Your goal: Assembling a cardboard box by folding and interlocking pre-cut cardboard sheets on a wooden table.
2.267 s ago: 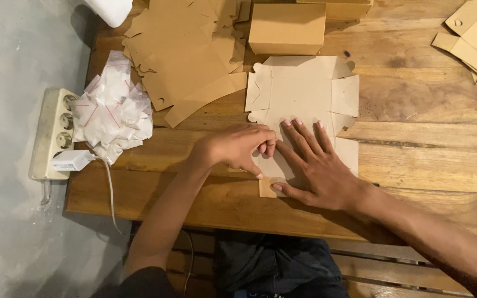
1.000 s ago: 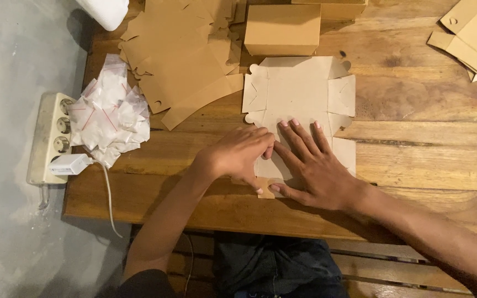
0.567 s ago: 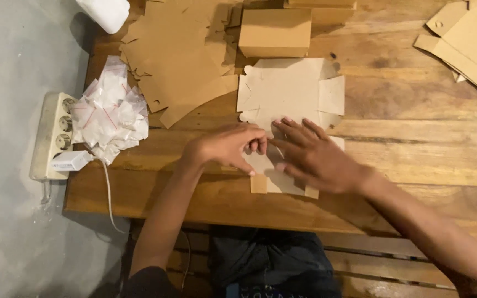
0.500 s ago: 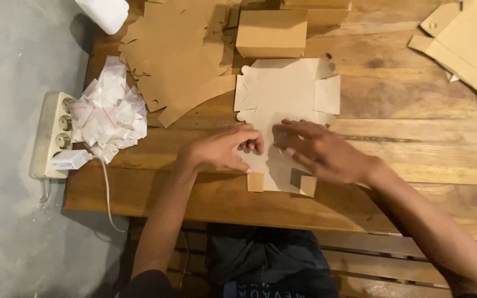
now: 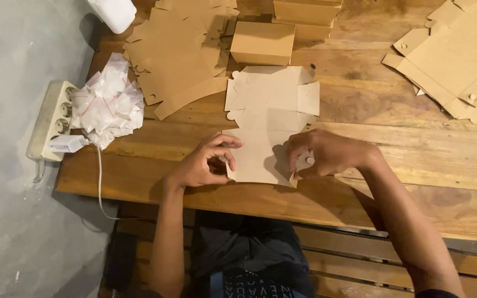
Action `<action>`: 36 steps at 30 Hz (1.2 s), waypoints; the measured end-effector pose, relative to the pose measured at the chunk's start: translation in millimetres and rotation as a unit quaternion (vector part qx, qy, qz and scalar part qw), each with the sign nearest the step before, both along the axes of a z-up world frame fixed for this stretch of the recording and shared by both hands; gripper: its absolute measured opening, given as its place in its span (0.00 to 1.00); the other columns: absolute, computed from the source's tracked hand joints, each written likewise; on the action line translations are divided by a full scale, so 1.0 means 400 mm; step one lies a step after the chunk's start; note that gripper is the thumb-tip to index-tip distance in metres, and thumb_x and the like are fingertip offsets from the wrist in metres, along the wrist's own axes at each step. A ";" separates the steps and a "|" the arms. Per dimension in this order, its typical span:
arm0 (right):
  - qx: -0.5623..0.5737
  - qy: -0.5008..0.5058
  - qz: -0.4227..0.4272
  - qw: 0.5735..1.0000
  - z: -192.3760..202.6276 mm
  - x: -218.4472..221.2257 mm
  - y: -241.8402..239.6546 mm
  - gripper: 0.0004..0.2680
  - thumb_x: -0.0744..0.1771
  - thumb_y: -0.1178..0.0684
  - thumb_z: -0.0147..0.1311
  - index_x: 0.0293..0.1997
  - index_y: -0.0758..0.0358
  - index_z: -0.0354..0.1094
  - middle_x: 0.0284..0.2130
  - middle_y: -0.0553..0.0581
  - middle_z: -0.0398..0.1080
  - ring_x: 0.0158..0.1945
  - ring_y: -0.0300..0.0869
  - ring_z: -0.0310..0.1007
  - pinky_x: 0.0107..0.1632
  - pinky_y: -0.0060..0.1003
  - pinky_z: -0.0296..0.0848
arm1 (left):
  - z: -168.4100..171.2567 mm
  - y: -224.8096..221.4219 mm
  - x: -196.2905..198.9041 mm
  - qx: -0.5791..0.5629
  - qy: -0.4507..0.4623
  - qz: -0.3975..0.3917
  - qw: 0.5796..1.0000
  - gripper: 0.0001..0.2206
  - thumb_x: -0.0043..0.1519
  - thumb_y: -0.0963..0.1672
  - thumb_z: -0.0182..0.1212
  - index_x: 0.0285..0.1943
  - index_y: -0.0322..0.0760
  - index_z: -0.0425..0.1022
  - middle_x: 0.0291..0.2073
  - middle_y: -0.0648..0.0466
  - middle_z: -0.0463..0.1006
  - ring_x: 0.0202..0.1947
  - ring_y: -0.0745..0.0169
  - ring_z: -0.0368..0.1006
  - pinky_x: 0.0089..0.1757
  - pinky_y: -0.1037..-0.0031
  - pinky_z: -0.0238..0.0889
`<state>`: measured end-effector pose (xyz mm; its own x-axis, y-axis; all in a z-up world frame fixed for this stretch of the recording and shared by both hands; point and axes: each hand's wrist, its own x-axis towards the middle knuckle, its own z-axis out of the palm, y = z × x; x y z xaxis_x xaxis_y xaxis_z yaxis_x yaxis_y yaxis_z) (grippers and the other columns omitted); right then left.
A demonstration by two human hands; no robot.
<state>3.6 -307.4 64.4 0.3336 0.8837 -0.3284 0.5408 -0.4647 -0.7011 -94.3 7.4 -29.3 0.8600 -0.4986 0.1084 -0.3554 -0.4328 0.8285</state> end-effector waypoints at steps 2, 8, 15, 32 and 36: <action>0.006 -0.004 -0.015 1.000 0.016 0.018 -0.018 0.08 0.59 0.56 0.69 0.39 0.60 0.82 0.37 0.59 0.80 0.42 0.53 0.83 0.44 0.45 0.77 | 0.003 -0.001 0.002 -0.026 0.010 0.012 1.000 0.09 0.48 0.43 0.75 0.35 0.45 0.79 0.60 0.51 0.73 0.60 0.45 0.73 0.67 0.49 0.42; -0.010 -0.010 -0.087 0.996 -0.021 0.058 -0.067 0.06 0.59 0.53 0.67 0.35 0.59 0.81 0.33 0.57 0.82 0.40 0.49 0.84 0.44 0.41 0.76 | 0.052 -0.034 -0.011 -0.080 0.038 0.085 0.992 0.08 0.57 0.43 0.71 0.35 0.36 0.76 0.52 0.44 0.80 0.55 0.43 0.77 0.64 0.48 0.52; -0.102 -0.011 -0.092 0.990 -0.016 0.047 -0.056 0.09 0.60 0.49 0.68 0.34 0.64 0.81 0.29 0.63 0.81 0.35 0.54 0.84 0.48 0.42 0.79 | 0.004 -0.093 -0.003 -0.045 -0.058 0.232 0.970 0.07 0.55 0.42 0.71 0.34 0.40 0.75 0.37 0.52 0.82 0.39 0.54 0.80 0.45 0.68 0.69; -0.094 0.008 -0.043 0.995 0.006 0.018 -0.026 0.14 0.62 0.49 0.64 0.49 0.63 0.77 0.40 0.63 0.80 0.47 0.55 0.83 0.49 0.52 0.80 | 0.021 -0.335 -0.106 0.152 -0.157 0.316 0.923 0.19 0.65 0.49 0.60 0.61 0.37 0.71 0.52 0.43 0.71 0.58 0.42 0.66 0.59 0.50 0.54; -0.092 0.012 -0.107 0.990 -0.046 0.025 -0.010 0.13 0.61 0.54 0.63 0.48 0.58 0.77 0.34 0.55 0.81 0.40 0.49 0.82 0.48 0.45 0.77 | 0.010 -0.388 -0.141 0.183 -0.098 0.245 0.947 0.38 0.67 0.60 0.48 0.81 0.41 0.49 0.73 0.30 0.50 0.77 0.25 0.37 0.68 0.44 0.29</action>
